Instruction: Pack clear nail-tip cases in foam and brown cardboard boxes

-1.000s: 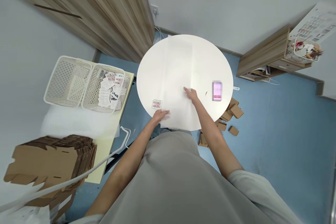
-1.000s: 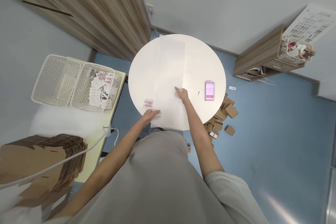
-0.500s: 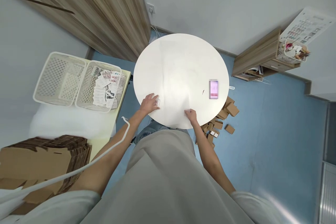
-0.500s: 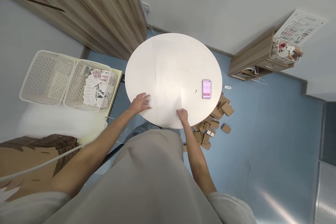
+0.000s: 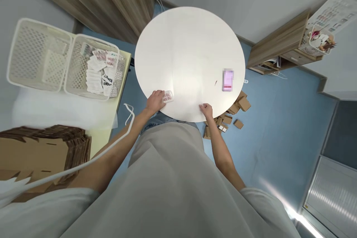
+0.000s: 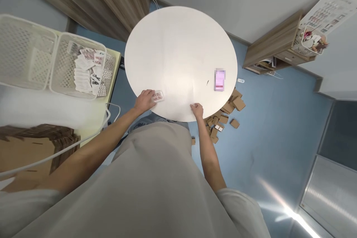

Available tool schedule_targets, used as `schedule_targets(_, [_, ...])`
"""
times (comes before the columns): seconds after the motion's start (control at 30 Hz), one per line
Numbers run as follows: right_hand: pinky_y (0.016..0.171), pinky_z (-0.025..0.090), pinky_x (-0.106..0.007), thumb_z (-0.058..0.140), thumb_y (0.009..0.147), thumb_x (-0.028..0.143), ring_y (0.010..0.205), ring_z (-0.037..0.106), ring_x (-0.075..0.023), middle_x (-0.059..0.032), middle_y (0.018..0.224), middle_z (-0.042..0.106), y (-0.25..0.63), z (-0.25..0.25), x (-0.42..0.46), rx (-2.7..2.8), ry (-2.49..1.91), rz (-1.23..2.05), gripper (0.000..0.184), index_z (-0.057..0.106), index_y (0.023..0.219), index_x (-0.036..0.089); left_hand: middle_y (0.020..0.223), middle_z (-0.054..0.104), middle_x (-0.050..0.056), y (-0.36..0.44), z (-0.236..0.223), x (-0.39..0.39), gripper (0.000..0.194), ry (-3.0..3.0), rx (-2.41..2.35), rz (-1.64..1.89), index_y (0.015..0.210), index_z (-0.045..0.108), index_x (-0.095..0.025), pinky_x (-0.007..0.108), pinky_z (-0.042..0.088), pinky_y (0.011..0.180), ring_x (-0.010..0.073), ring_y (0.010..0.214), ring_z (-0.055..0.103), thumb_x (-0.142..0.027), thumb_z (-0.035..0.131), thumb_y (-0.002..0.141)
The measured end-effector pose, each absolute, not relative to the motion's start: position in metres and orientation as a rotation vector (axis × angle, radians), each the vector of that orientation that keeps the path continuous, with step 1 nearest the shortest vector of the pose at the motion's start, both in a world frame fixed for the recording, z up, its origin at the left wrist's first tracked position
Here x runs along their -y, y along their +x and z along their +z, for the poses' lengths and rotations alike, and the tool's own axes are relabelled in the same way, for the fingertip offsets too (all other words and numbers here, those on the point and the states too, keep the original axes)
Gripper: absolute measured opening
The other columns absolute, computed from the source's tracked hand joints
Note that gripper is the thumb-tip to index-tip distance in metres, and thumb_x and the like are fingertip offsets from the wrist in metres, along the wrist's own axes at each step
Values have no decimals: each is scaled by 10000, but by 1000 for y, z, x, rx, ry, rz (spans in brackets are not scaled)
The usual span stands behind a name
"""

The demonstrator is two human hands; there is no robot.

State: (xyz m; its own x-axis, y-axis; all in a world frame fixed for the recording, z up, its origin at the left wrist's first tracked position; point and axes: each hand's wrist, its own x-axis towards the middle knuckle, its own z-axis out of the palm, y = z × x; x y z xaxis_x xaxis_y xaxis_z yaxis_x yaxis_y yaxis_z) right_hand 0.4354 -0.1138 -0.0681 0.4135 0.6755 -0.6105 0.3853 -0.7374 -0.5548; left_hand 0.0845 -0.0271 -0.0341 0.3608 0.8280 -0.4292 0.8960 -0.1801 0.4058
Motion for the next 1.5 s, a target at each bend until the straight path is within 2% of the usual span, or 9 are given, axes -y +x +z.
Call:
schedule_targets(0.13, [836,560,-317,684,887,436,883,734,-231,-68,927,784,436,-61,126,1012,-2391,1218,235,711,922,206,1548,574,176,124,-37,34,713,2060,-1380,-6,1560,538,-160,551,468,1199,413,1430,480,-236,693,869])
schedule_targets(0.37, [851,552,-342,588,974,425,933,726,-253,-102,1000,804,427,-39,126,1087,-2363,1146,255,713,927,208,1507,591,178,186,-49,48,666,2099,-1249,-133,1498,594,-156,510,527,1100,392,1363,512,-146,678,838])
schedule_targets(0.57, [882,537,-349,567,1039,433,957,706,-241,-77,1011,775,412,-18,128,1331,-2249,1107,265,711,995,215,1565,528,176,191,-51,56,721,2078,-1305,-173,1545,532,-172,519,564,1083,389,1409,495,-122,665,839])
schedule_targets(0.77, [871,526,-325,534,1095,339,1059,652,-237,-89,1144,695,377,-7,124,1857,-2040,1095,230,725,1066,215,1591,510,165,187,-52,59,769,1990,-1336,-102,1571,507,-186,506,502,1182,375,1456,485,-150,714,832])
schedule_targets(0.87, [877,530,-332,517,1116,302,1113,625,-258,-109,1173,672,359,-10,117,2091,-1990,1127,229,728,1107,213,1586,545,171,182,-54,63,630,1775,-1498,54,1554,534,-160,472,478,1204,332,1427,545,-189,608,929])
schedule_targets(1.0, [918,546,-373,510,1119,258,1161,602,-292,-147,1215,661,341,-24,104,2297,-1934,1173,231,730,1125,191,1351,741,130,177,-56,65,369,1347,-1703,157,1303,714,-183,406,531,1103,272,1214,696,-304,463,1060])
schedule_targets(1.1, [962,551,-389,501,1119,238,1206,591,-297,-154,1273,659,328,-35,99,2355,-1884,1212,243,732,1174,185,1170,809,94,177,-61,62,324,1139,-1743,125,1150,765,-210,353,565,992,263,1115,736,-469,638,1004])
schedule_targets(1.17, [990,548,-384,518,1113,230,1236,584,-291,-145,1290,662,322,-40,98,2363,-1859,1233,234,733,1199,193,1109,821,75,177,-65,61,290,1082,-1773,104,1107,779,-217,332,572,949,250,1066,748,-445,736,934])
schedule_targets(1.5, [934,534,-368,585,1111,416,1108,676,-269,-108,1202,722,348,-34,104,1857,-2187,1285,265,709,1208,203,1101,825,97,161,-67,60,171,1161,-1856,7,1041,775,-199,348,564,947,264,1056,751,-311,699,936])
